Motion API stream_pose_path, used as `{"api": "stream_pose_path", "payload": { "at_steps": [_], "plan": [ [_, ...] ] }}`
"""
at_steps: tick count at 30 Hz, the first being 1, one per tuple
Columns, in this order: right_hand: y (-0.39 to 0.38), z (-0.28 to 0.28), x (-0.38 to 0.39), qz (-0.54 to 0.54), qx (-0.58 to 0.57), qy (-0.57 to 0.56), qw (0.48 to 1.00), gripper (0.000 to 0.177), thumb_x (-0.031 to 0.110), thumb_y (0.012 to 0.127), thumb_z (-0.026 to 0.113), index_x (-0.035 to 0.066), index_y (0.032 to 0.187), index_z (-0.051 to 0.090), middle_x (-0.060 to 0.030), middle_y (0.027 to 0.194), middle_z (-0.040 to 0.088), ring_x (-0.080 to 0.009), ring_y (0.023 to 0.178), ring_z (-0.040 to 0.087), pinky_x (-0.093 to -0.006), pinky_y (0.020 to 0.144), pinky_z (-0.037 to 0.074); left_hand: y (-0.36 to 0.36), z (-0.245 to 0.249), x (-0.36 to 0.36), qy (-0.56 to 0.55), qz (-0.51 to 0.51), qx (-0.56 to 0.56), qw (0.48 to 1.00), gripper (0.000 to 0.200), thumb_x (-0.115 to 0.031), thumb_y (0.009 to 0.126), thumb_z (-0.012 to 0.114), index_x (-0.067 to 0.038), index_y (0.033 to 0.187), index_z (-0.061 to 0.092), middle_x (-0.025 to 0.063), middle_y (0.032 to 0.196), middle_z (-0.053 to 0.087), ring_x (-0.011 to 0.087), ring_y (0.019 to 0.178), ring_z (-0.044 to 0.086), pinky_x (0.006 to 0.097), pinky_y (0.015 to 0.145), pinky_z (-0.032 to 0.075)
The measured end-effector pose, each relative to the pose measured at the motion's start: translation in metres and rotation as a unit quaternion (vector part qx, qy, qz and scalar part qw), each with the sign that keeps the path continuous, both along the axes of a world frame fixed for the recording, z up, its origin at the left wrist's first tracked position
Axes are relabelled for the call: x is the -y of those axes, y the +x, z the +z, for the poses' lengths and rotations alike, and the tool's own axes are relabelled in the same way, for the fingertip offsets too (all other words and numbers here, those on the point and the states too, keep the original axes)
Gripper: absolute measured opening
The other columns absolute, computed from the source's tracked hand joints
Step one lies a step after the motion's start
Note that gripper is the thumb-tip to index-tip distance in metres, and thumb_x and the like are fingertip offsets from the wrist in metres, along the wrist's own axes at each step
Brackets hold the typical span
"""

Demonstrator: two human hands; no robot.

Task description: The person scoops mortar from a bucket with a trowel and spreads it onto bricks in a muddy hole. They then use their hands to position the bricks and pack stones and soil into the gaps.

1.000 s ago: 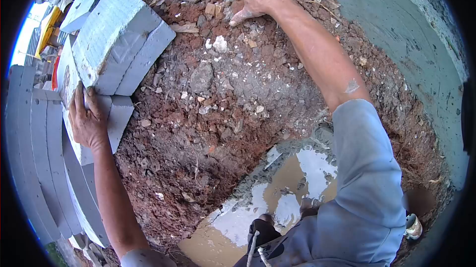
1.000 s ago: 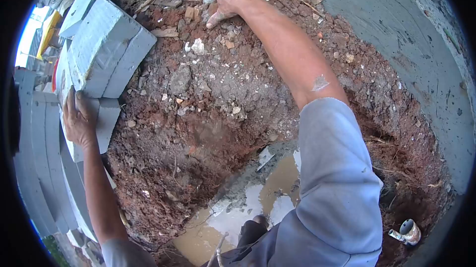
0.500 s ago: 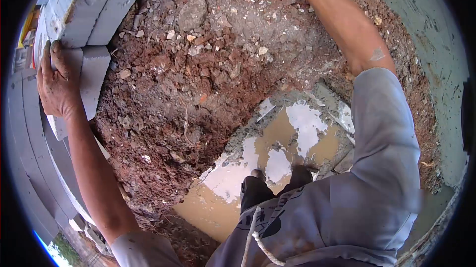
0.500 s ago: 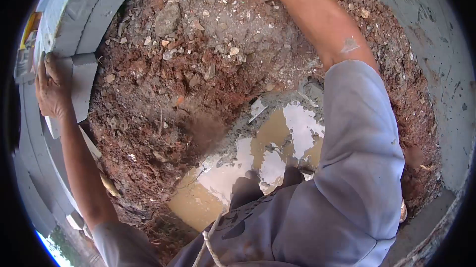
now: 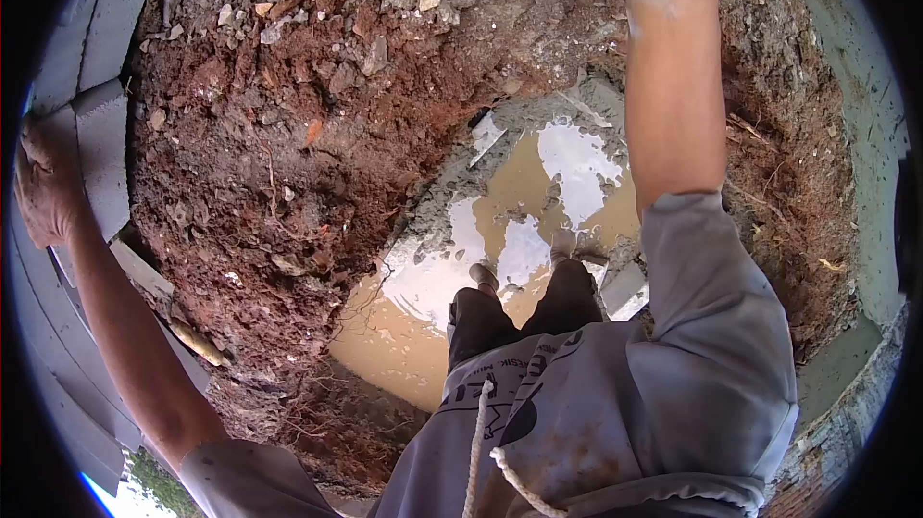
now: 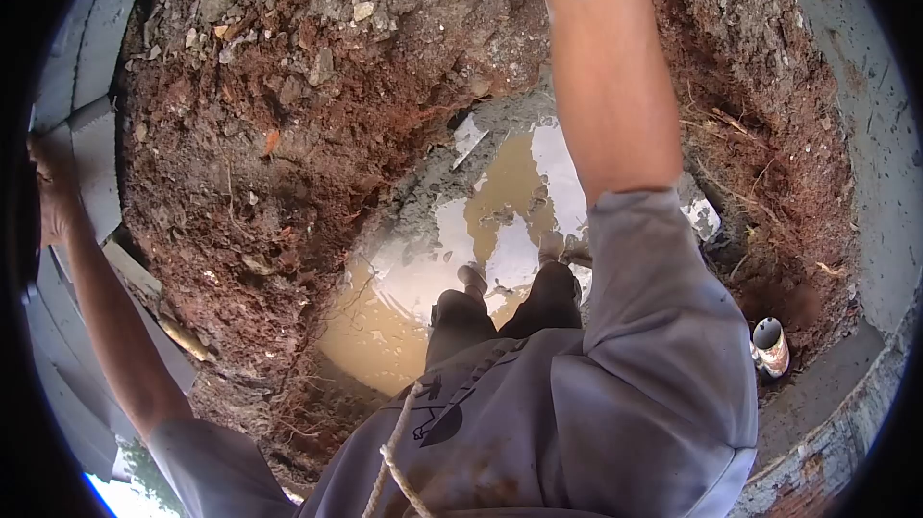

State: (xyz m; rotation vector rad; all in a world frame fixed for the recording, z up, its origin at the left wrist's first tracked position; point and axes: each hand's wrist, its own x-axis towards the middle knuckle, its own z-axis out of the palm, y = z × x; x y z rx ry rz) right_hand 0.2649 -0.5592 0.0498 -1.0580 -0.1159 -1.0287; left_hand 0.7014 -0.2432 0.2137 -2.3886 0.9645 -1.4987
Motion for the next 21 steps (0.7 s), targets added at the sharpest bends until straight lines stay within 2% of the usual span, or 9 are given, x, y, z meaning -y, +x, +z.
{"api": "stream_pose_path", "payload": {
  "at_steps": [3,6,8,9,12,14,16,18,21],
  "plan": [
    [-0.088,-0.102,-0.114,0.197,-0.101,0.183,0.958,0.056,0.051,0.082,0.067,0.008,0.116,0.058,-0.0165,0.115,0.062,-0.0247,0.093,0.067,-0.0442,0.072,0.059,-0.006,0.002,-0.003,0.012,0.022,0.009,1.0,0.079,-0.081,0.082,0.014,-0.035,0.135,0.051,0.0107,0.116,0.066,0.0326,0.099,0.064,0.0447,0.072,0.051],
    [-0.166,-0.219,-0.257,0.182,-0.358,0.553,0.73,0.052,0.054,0.08,0.066,0.018,0.116,0.055,-0.0029,0.112,0.061,-0.0216,0.103,0.061,-0.0475,0.071,0.052,-0.018,-0.001,-0.001,-0.001,0.066,-0.017,0.998,0.077,-0.078,0.084,0.016,-0.033,0.135,0.051,0.0116,0.117,0.065,0.0327,0.099,0.064,0.0447,0.072,0.05],
    [-0.187,-0.286,-0.308,0.101,-0.472,0.632,0.606,0.063,0.058,0.076,0.067,0.022,0.125,0.05,-0.0027,0.117,0.06,-0.0242,0.106,0.06,-0.0566,0.082,0.047,-0.019,-0.002,-0.001,-0.02,0.072,-0.029,0.997,0.075,-0.076,0.085,0.017,-0.031,0.134,0.052,0.0118,0.118,0.065,0.0328,0.1,0.064,0.0448,0.074,0.05],
    [-0.189,-0.317,-0.317,0.099,-0.468,0.655,0.585,0.064,0.058,0.076,0.067,0.022,0.126,0.05,-0.0033,0.117,0.06,-0.0252,0.106,0.06,-0.0581,0.084,0.045,-0.02,-0.001,-0.002,-0.025,0.078,-0.031,0.996,0.074,-0.075,0.085,0.018,-0.031,0.133,0.053,0.0119,0.118,0.065,0.0329,0.1,0.064,0.0449,0.075,0.05],
    [-0.168,-0.434,-0.321,0.096,-0.418,0.721,0.544,0.066,0.059,0.077,0.065,0.021,0.129,0.049,-0.0057,0.118,0.061,-0.0302,0.107,0.06,-0.0642,0.092,0.041,-0.029,0.0,0.0,-0.045,0.087,-0.035,0.995,0.072,-0.072,0.087,0.02,-0.028,0.132,0.054,0.0122,0.119,0.064,0.033,0.102,0.063,0.0451,0.077,0.049],
    [-0.122,-0.457,-0.284,0.029,-0.391,0.738,0.549,0.065,0.059,0.08,0.065,0.02,0.13,0.049,-0.0078,0.119,0.061,-0.0329,0.105,0.062,-0.0661,0.09,0.043,-0.038,-0.001,0.001,-0.052,0.096,-0.037,0.993,0.07,-0.071,0.088,0.021,-0.027,0.13,0.055,0.0124,0.119,0.064,0.0332,0.103,0.062,0.0452,0.078,0.049],
    [-0.082,-0.485,-0.245,0.016,-0.344,0.714,0.609,0.069,0.062,0.085,0.058,0.014,0.134,0.044,-0.0135,0.13,0.053,-0.039,0.118,0.052,-0.0623,0.093,0.045,-0.047,-0.004,0.005,-0.056,0.102,-0.037,0.992,0.068,-0.069,0.089,0.022,-0.025,0.129,0.056,0.0126,0.12,0.063,0.0333,0.104,0.062,0.0453,0.079,0.049],
    [-0.051,-0.533,-0.226,-0.009,-0.464,0.651,0.6,0.07,0.063,0.089,0.05,0.014,0.138,0.04,-0.0153,0.13,0.05,-0.0429,0.107,0.054,-0.0533,0.085,0.053,-0.056,-0.009,0.014,-0.058,0.102,-0.039,0.992,0.067,-0.067,0.09,0.024,-0.024,0.128,0.057,0.0128,0.121,0.063,0.0334,0.104,0.061,0.0454,0.081,0.049],
    [-0.045,-0.551,-0.233,-0.088,-0.552,0.581,0.591,0.051,0.05,0.095,0.049,0.013,0.13,0.049,-0.0091,0.115,0.056,-0.0267,0.097,0.059,-0.0436,0.077,0.056,-0.068,-0.018,0.025,-0.06,0.108,-0.046,0.991,0.064,-0.064,0.091,0.026,-0.021,0.127,0.058,0.0131,0.121,0.062,0.0336,0.106,0.061,0.0456,0.083,0.048]
  ]
}}
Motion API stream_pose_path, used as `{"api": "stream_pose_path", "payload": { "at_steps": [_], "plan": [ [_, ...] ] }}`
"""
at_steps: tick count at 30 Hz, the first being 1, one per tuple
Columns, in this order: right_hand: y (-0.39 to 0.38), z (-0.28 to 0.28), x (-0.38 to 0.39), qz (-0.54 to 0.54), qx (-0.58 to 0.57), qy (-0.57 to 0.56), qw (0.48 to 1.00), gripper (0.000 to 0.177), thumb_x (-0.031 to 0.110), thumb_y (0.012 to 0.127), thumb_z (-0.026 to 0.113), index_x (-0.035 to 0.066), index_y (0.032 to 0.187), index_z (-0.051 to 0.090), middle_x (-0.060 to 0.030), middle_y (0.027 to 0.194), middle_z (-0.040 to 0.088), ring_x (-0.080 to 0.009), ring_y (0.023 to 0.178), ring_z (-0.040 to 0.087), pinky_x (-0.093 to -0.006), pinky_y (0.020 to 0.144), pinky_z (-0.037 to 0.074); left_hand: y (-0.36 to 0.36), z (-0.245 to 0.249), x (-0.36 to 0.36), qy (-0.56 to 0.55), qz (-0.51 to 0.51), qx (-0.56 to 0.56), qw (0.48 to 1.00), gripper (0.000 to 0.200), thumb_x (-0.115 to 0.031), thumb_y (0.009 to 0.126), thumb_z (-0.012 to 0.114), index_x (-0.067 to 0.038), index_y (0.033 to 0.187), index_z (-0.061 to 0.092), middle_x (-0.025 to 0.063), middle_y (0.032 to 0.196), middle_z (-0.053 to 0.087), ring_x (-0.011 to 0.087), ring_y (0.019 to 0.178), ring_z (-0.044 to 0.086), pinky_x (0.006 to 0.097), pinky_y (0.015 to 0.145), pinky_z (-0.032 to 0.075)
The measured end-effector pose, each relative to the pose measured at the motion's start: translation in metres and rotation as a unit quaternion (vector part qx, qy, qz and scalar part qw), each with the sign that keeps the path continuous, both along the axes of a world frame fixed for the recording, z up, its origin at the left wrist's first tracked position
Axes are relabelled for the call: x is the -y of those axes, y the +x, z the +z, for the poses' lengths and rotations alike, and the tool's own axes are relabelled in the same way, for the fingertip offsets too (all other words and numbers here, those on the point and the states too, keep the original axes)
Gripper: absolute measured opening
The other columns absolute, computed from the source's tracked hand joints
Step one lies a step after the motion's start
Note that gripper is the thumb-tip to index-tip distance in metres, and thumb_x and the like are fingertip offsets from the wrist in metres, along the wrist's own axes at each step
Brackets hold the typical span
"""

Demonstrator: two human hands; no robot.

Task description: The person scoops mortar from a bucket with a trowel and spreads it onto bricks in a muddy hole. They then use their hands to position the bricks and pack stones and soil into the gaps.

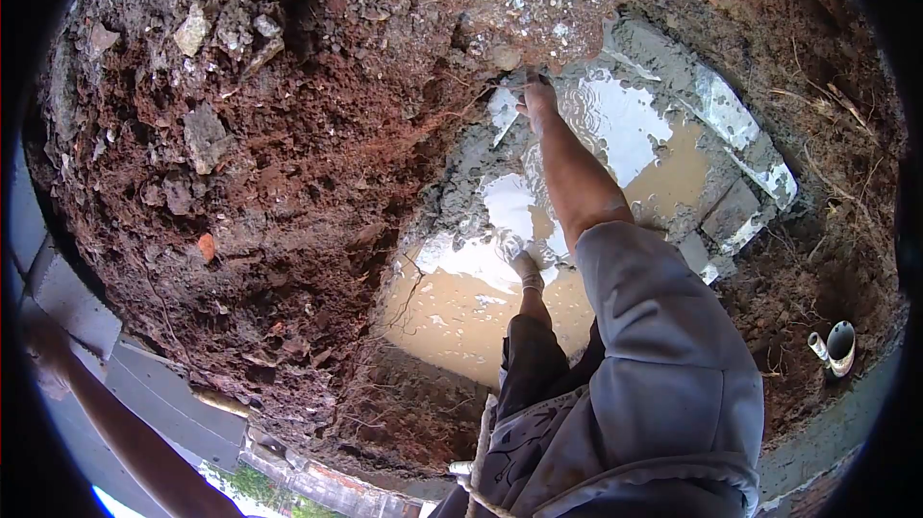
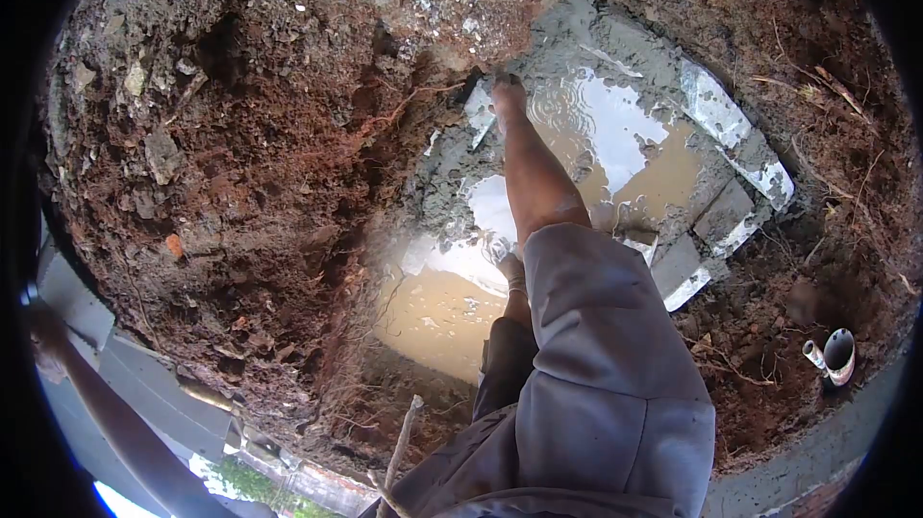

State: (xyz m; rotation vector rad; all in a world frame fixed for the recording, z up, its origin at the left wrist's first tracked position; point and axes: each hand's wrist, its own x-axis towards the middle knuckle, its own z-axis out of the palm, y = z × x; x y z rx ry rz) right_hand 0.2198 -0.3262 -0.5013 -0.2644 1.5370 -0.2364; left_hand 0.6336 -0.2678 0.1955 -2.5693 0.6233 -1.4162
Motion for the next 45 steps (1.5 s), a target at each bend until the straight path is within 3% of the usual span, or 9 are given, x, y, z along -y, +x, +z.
{"api": "stream_pose_path", "payload": {
  "at_steps": [5,8,13,15,16,21,27,33,45],
  "plan": [
    [-0.024,-0.014,-0.025,0.068,-0.018,-0.051,0.996,0.036,0.036,0.094,0.053,0.01,0.118,0.057,-0.0076,0.097,0.061,-0.0234,0.081,0.063,-0.0429,0.07,0.056,-0.018,-0.006,0.009,-0.022,0.013,-0.011,1.0,0.061,-0.06,0.094,0.029,-0.018,0.124,0.061,0.0136,0.123,0.061,0.0339,0.108,0.06,0.0459,0.086,0.048],
    [-0.05,0.003,-0.038,0.342,-0.063,-0.201,0.916,0.041,0.039,0.089,0.057,0.002,0.109,0.061,-0.0217,0.101,0.068,-0.0358,0.102,0.063,-0.0431,0.087,0.049,0.018,0.01,-0.017,-0.006,-0.002,0.0,1.0,0.065,-0.066,0.091,0.026,-0.023,0.129,0.057,0.0049,0.123,0.063,0.0325,0.109,0.059,0.0448,0.087,0.046],
    [-0.064,0.237,0.009,0.466,0.073,-0.401,0.785,0.038,0.032,0.09,0.065,0.001,0.109,0.062,-0.0169,0.093,0.07,-0.0271,0.088,0.069,-0.0354,0.078,0.053,-0.006,0.006,-0.005,-0.04,-0.031,0.0,0.999,0.068,-0.075,0.087,0.024,-0.033,0.132,0.055,0.0012,0.128,0.06,0.0314,0.114,0.057,0.0424,0.091,0.044],
    [-0.065,0.357,0.053,0.393,0.101,-0.396,0.824,0.032,0.027,0.09,0.066,0.0,0.106,0.063,-0.0143,0.084,0.069,-0.0222,0.08,0.068,-0.0335,0.07,0.054,-0.008,0.006,-0.006,-0.035,-0.034,-0.019,0.999,0.065,-0.072,0.089,0.026,-0.032,0.132,0.055,0.0025,0.129,0.059,0.0307,0.114,0.057,0.0421,0.091,0.045],
    [-0.059,0.376,0.066,0.262,0.091,-0.56,0.781,0.028,0.023,0.089,0.067,0.0,0.104,0.064,-0.0116,0.077,0.066,-0.0188,0.07,0.065,-0.0313,0.062,0.054,-0.007,0.005,-0.007,-0.034,-0.047,-0.032,0.998,0.063,-0.07,0.09,0.028,-0.032,0.132,0.055,0.0031,0.129,0.059,0.0304,0.115,0.057,0.0416,0.091,0.045],
    [-0.001,0.486,0.181,0.228,-0.273,-0.773,0.525,0.057,0.034,0.086,0.068,0.007,0.132,0.048,-0.0198,0.126,0.05,-0.0334,0.119,0.047,-0.0468,0.097,0.04,-0.007,0.005,-0.007,-0.011,-0.15,0.008,0.989,0.049,-0.059,0.094,0.041,-0.031,0.13,0.057,0.0048,0.123,0.062,0.0296,0.11,0.06,0.038,0.086,0.05],
    [0.082,0.494,0.232,0.337,-0.39,-0.73,0.448,0.056,0.037,0.089,0.063,0.007,0.133,0.048,-0.0216,0.126,0.046,-0.0344,0.121,0.042,-0.0518,0.099,0.032,-0.017,0.005,-0.003,-0.03,-0.14,-0.012,0.99,0.046,-0.055,0.095,0.042,-0.028,0.128,0.058,0.0079,0.123,0.061,0.0302,0.106,0.062,0.0386,0.086,0.05],
    [0.07,0.478,0.24,0.245,-0.299,-0.847,0.365,0.052,0.026,0.083,0.07,0.006,0.127,0.05,-0.0213,0.118,0.045,-0.0361,0.111,0.043,-0.0482,0.094,0.037,-0.02,0.004,-0.002,-0.035,-0.137,-0.02,0.99,0.047,-0.055,0.095,0.043,-0.025,0.127,0.06,0.0087,0.124,0.06,0.03,0.112,0.059,0.038,0.093,0.047],
    [0.09,0.509,0.237,0.118,-0.152,-0.888,0.417,0.039,0.009,0.073,0.071,0.007,0.11,0.059,-0.015,0.114,0.049,-0.0302,0.107,0.052,-0.0435,0.092,0.047,-0.024,0.001,-0.001,-0.042,-0.117,0.014,0.992,0.047,-0.06,0.091,0.046,-0.029,0.122,0.064,0.0033,0.119,0.064,0.0255,0.108,0.062,0.0358,0.086,0.05]
  ]
}}
